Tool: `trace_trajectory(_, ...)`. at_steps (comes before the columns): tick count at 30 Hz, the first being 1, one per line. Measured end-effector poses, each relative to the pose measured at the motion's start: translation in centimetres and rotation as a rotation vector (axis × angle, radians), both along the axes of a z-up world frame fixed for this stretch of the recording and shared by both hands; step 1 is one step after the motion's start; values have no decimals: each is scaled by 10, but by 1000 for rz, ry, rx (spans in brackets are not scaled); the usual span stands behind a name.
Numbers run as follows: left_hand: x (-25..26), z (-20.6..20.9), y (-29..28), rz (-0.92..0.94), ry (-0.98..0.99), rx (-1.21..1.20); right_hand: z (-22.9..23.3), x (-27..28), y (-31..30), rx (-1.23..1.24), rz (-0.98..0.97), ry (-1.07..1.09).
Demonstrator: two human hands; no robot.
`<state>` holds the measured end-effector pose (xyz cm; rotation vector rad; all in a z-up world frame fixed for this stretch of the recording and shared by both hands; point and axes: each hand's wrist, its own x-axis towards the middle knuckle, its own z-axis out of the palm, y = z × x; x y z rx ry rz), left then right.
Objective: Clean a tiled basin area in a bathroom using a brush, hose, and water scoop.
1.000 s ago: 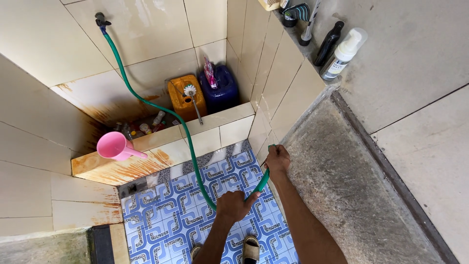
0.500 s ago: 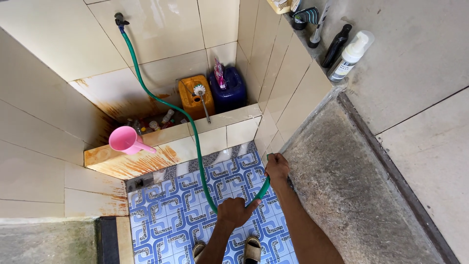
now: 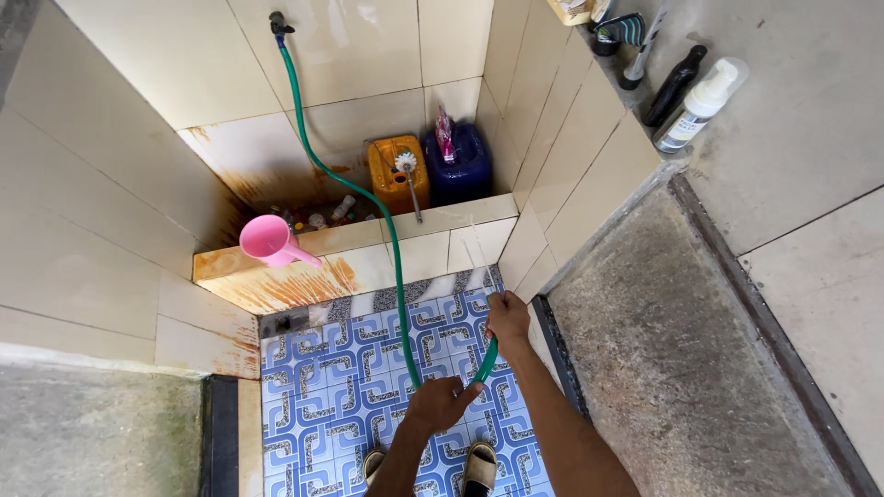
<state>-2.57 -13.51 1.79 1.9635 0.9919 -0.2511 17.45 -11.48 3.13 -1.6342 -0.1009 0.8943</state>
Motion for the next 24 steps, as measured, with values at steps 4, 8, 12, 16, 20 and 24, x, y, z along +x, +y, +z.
trace_trajectory(4,-20,-7,1,61,-110,-80,-6,-20,17,-51,30,38)
trace_trajectory(8,-40,1,7,181,-242,-182,-7,-40,30,-10,71,118)
trace_trajectory(12,-54,2,15,233,-322,-184,-8,-62,45,-19,126,143)
trace_trajectory(16,-62,5,27,276,-414,-121,-22,-81,59,26,159,161)
trace_trajectory(20,-69,9,41,389,-464,-70,-22,-100,73,13,186,151)
trace_trajectory(24,-74,16,58,469,-366,-80,-19,-117,86,-1,235,139)
